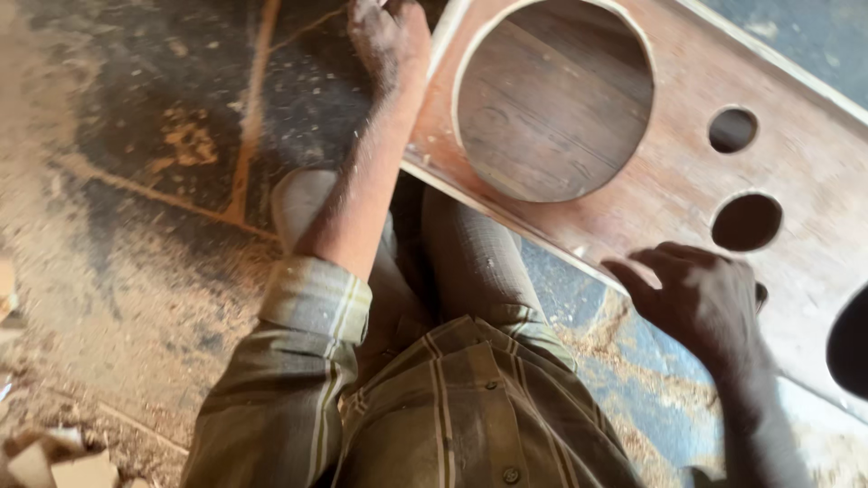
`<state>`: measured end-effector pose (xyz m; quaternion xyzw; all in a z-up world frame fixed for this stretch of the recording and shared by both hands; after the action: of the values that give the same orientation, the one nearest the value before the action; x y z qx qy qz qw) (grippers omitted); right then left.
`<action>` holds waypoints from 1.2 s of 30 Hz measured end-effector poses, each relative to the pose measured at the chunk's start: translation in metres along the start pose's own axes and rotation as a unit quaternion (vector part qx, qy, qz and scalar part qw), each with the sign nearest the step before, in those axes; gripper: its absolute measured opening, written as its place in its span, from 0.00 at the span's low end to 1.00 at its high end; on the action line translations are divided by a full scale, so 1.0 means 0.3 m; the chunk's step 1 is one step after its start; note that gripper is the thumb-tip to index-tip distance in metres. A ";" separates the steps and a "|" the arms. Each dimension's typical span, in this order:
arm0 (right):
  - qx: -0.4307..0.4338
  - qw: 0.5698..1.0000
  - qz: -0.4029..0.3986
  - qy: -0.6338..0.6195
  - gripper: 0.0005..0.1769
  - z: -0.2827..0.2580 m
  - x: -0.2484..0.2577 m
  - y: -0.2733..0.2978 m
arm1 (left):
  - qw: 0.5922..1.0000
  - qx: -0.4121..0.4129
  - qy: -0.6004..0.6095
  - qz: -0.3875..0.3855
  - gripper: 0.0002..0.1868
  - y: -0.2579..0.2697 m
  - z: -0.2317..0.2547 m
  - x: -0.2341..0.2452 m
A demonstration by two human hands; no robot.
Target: The person is sanding a wooden object with multiple circular cutouts using a small sanding block. They work on the edges and inside the cutouts, smoothing the surface.
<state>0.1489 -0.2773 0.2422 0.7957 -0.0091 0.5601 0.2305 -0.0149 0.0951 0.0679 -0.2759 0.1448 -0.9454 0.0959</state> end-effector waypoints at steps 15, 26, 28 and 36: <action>-0.054 0.745 0.166 -0.644 0.10 -0.317 -0.158 -0.051 | 0.741 0.208 0.414 -0.487 0.13 0.831 0.329 0.448; 0.153 0.920 0.336 -0.133 0.08 -0.161 0.220 -0.334 | 0.925 -0.162 -0.236 -0.249 0.27 0.562 -0.024 0.741; 0.104 0.939 0.329 -0.013 0.26 -0.131 0.246 -0.470 | 0.904 -0.186 -0.281 -0.264 0.24 0.594 -0.060 0.721; 0.263 0.916 0.303 0.017 0.07 -0.145 0.151 -0.886 | 0.912 -0.170 -0.262 -0.267 0.17 0.607 -0.086 0.700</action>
<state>0.1998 -0.0125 0.1997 0.7767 -0.0983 0.5989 -0.1685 -0.1848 -0.1253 0.0913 -0.5538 0.1940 -0.7908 -0.1741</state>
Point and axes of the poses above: each hand's wrist, its own y-axis away from the middle knuckle, its own x-axis out of the back of the hand, z = x × y, the point moved 8 cm from there along -y, towards the middle knuckle, and after that the axes turned 15 degrees about -y, right-handed, at the moved point
